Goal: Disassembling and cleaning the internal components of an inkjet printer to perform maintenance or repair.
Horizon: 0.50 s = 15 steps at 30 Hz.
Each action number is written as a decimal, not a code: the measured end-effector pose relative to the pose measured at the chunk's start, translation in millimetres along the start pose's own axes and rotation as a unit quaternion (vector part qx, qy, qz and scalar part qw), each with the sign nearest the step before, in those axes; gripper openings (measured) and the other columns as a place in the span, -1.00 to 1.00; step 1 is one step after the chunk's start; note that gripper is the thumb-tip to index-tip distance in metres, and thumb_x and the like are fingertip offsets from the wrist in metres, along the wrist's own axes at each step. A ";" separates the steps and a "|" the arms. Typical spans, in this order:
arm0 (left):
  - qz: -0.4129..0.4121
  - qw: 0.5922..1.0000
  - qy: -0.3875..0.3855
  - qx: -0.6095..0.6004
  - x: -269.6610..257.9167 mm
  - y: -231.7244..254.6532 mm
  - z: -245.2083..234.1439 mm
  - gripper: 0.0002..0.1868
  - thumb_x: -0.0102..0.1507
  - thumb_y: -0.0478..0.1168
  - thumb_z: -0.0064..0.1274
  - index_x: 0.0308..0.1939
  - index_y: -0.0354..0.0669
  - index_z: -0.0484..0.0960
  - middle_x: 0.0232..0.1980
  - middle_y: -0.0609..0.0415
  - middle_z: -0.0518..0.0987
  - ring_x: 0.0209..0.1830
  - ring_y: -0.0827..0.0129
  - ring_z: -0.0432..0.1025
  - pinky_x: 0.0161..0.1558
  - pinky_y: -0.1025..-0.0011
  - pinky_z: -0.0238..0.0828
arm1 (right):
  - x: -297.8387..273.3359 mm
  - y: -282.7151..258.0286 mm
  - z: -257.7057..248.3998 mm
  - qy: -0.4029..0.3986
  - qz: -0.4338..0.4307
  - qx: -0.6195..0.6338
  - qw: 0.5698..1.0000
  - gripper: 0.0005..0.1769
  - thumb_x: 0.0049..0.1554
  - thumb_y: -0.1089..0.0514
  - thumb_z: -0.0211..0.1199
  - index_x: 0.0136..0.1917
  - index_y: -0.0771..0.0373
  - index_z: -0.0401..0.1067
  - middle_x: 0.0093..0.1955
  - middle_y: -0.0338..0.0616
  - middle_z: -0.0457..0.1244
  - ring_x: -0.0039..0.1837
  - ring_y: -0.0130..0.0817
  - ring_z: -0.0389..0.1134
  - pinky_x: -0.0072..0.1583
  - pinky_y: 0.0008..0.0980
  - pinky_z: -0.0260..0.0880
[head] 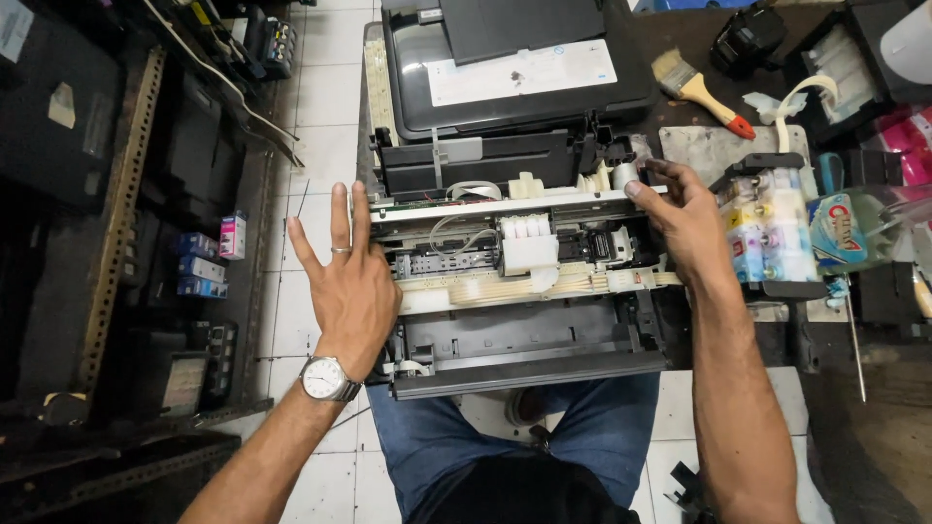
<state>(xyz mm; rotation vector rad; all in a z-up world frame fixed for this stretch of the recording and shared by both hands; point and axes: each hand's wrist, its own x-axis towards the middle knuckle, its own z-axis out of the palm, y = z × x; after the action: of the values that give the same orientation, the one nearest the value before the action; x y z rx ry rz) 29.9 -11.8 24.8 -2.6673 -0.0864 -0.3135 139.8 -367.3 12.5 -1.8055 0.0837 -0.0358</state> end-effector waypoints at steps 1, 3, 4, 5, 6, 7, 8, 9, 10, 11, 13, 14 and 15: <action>-0.002 1.000 0.001 -0.006 -0.6 -0.7 -0.2 -0.79 0.18 -0.25 -0.06 -0.28 0.06 0.71 0.76 0.05 0.01 0.75 0.07 -0.43 0.47 -0.38 -0.77 | -0.3 -0.4 -0.3 -0.001 -0.001 -0.001 1.000 -0.30 0.17 -0.06 0.54 0.40 0.33 0.35 0.24 0.02 0.29 0.01 -0.51 0.29 -0.05 -0.63 0.35; 0.000 1.000 -0.002 -0.019 -0.4 -1.6 5.6 -0.79 0.17 -0.25 -0.05 -0.28 0.04 0.72 0.76 0.05 0.01 0.75 0.06 -0.43 0.47 -0.38 -0.75 | 3.0 4.7 -1.9 -0.002 0.002 -0.005 1.000 -0.28 0.15 -0.08 0.55 0.40 0.31 0.36 0.24 0.03 0.29 0.03 -0.48 0.30 -0.03 -0.58 0.36; 0.001 1.000 -0.003 -0.029 -0.1 -2.9 8.2 -0.79 0.16 -0.25 -0.04 -0.29 0.01 0.72 0.76 0.05 0.01 0.75 0.06 -0.43 0.47 -0.39 -0.73 | 5.3 7.0 -1.8 -0.004 0.005 -0.008 1.000 -0.27 0.14 -0.11 0.56 0.40 0.29 0.36 0.25 0.03 0.29 0.05 -0.45 0.31 0.00 -0.53 0.38; 0.001 1.000 -0.003 -0.029 -0.3 -1.9 5.4 -0.79 0.16 -0.25 -0.04 -0.29 0.01 0.72 0.76 0.05 0.01 0.75 0.06 -0.43 0.47 -0.39 -0.73 | 4.2 4.4 -2.6 -0.004 0.004 -0.008 1.000 -0.27 0.14 -0.11 0.56 0.40 0.29 0.36 0.25 0.03 0.29 0.05 -0.45 0.31 0.00 -0.53 0.38; 0.001 1.000 0.001 -0.015 -1.1 -1.9 2.7 -0.79 0.16 -0.24 -0.05 -0.26 0.03 0.72 0.77 0.05 0.00 0.76 0.05 -0.44 0.46 -0.40 -0.75 | 2.7 2.4 -2.3 -0.006 0.007 -0.006 1.000 -0.28 0.15 -0.10 0.55 0.40 0.29 0.36 0.26 0.01 0.29 0.06 -0.46 0.30 0.00 -0.54 0.37; 0.002 1.000 0.004 -0.002 -1.9 -1.8 0.0 -0.78 0.17 -0.22 -0.05 -0.24 0.04 0.72 0.77 0.05 -0.01 0.76 0.05 -0.45 0.45 -0.42 -0.77 | 1.2 0.5 -2.0 -0.009 0.010 -0.004 1.000 -0.29 0.15 -0.09 0.54 0.40 0.29 0.36 0.26 0.00 0.29 0.06 -0.46 0.29 0.01 -0.54 0.36; 0.003 1.000 0.004 0.000 -3.2 -2.4 0.5 -0.78 0.17 -0.22 -0.05 -0.24 0.04 0.72 0.77 0.05 -0.01 0.76 0.05 -0.45 0.45 -0.42 -0.77 | 1.0 0.9 -1.8 -0.010 0.011 -0.003 1.000 -0.29 0.15 -0.09 0.54 0.40 0.29 0.36 0.26 0.00 0.29 0.06 -0.46 0.29 0.01 -0.54 0.36; 0.006 1.000 0.005 0.003 -4.3 -3.0 1.0 -0.77 0.18 -0.22 -0.06 -0.22 0.03 0.72 0.77 0.05 -0.01 0.76 0.07 -0.46 0.45 -0.43 -0.76 | 0.8 1.3 -1.7 -0.009 0.008 0.001 1.000 -0.30 0.16 -0.08 0.54 0.39 0.28 0.36 0.25 -0.02 0.29 0.03 -0.51 0.28 -0.03 -0.59 0.33; 0.011 1.000 0.007 0.005 -4.1 -2.5 1.4 -0.77 0.19 -0.23 -0.07 -0.21 0.03 0.71 0.77 0.06 -0.01 0.76 0.08 -0.47 0.45 -0.43 -0.75 | 1.3 0.9 -3.0 -0.007 0.005 0.004 1.000 -0.32 0.16 -0.08 0.53 0.39 0.28 0.36 0.24 -0.04 0.30 0.00 -0.55 0.27 -0.07 -0.65 0.29; 0.011 1.000 0.008 0.005 -4.0 -2.2 0.8 -0.77 0.19 -0.23 -0.07 -0.21 0.03 0.71 0.77 0.06 -0.01 0.76 0.08 -0.47 0.45 -0.43 -0.75 | 2.5 3.1 -2.9 -0.006 0.005 0.005 1.000 -0.32 0.16 -0.08 0.53 0.39 0.28 0.36 0.24 -0.04 0.30 0.00 -0.55 0.27 -0.07 -0.65 0.29; 0.019 1.000 0.005 0.006 -3.2 -0.5 0.0 -0.76 0.17 -0.24 -0.07 -0.20 0.01 0.71 0.76 0.06 0.00 0.75 0.10 -0.45 0.45 -0.42 -0.77 | 4.9 7.0 -3.8 -0.007 0.004 0.007 1.000 -0.30 0.15 -0.07 0.55 0.38 0.29 0.36 0.22 -0.01 0.31 -0.01 -0.51 0.30 -0.08 -0.62 0.31; 0.020 1.000 0.005 0.005 -2.3 -0.7 1.0 -0.76 0.17 -0.24 -0.07 -0.20 0.01 0.71 0.76 0.06 0.00 0.75 0.10 -0.45 0.45 -0.42 -0.77 | 5.2 6.4 -3.5 -0.006 0.005 0.006 1.000 -0.30 0.15 -0.07 0.55 0.38 0.29 0.36 0.22 -0.01 0.31 -0.01 -0.51 0.30 -0.08 -0.62 0.31; 0.020 1.000 0.004 0.007 -1.4 -0.7 2.2 -0.75 0.18 -0.24 -0.07 -0.18 0.00 0.71 0.76 0.05 0.01 0.75 0.11 -0.44 0.46 -0.41 -0.76 | 5.6 6.0 -3.0 -0.006 0.002 0.006 1.000 -0.30 0.15 -0.08 0.55 0.38 0.30 0.36 0.22 0.00 0.30 -0.01 -0.51 0.29 -0.09 -0.60 0.31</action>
<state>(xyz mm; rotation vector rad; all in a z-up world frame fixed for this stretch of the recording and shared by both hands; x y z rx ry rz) 29.0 -10.3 22.9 -2.6495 -0.0320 -0.3083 144.9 -372.1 7.2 -1.7932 0.0798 -0.0226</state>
